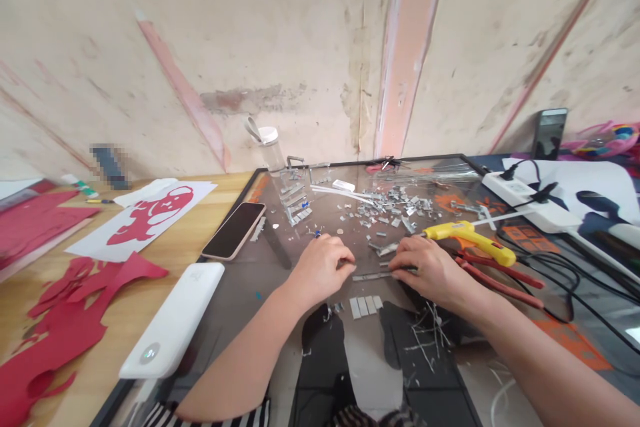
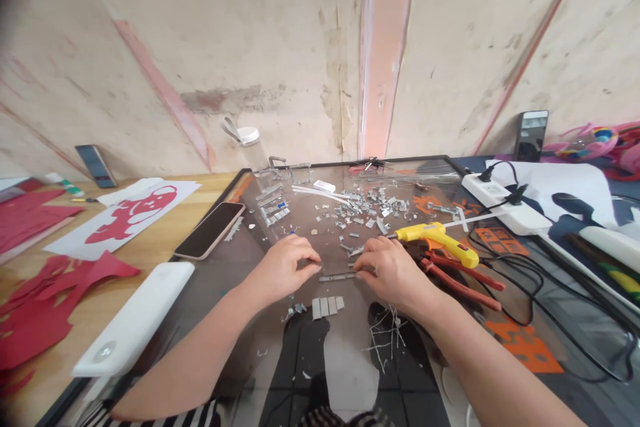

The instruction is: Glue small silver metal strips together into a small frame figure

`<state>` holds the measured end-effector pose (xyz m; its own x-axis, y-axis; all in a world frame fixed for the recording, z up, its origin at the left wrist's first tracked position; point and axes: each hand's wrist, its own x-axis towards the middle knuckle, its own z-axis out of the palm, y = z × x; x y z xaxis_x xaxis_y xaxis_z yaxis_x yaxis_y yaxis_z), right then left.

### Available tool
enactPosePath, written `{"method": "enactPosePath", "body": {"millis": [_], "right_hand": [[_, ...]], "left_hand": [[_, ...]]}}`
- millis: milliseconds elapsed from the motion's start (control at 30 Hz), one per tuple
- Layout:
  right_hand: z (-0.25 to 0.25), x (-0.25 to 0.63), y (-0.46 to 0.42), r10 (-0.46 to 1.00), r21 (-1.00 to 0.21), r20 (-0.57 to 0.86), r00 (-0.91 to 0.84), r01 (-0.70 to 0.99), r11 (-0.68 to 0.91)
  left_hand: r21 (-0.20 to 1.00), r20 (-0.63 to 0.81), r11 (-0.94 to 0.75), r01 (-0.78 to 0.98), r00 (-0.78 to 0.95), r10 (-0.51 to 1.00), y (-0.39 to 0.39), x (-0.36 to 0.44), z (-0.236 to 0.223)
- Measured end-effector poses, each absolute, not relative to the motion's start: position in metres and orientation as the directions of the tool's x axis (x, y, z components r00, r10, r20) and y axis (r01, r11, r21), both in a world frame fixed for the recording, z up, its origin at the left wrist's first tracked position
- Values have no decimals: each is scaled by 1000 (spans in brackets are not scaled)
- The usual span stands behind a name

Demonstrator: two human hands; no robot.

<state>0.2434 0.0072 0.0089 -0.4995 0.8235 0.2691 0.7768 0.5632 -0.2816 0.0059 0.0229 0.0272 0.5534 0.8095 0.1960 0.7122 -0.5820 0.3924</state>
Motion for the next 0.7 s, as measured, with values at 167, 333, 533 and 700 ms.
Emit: {"method": "enactPosePath", "body": {"millis": [167,333,533,700], "right_hand": [[5,234,5,816,-283,260,-517,767,576],[4,231,5,820,-283,264,-508,772,569],[0,230,8,822,-318,278,-497,760,567],[-2,229,9,822,-321,271,-501,758,568]], "left_hand": [[345,175,-619,706,600,781,21,12,17],[309,148,-626,715,615,775,19,15,15],[293,122,-625,723,620,775,17,18,15],[266,111,-635,725,632,767,15,21,14]]}}
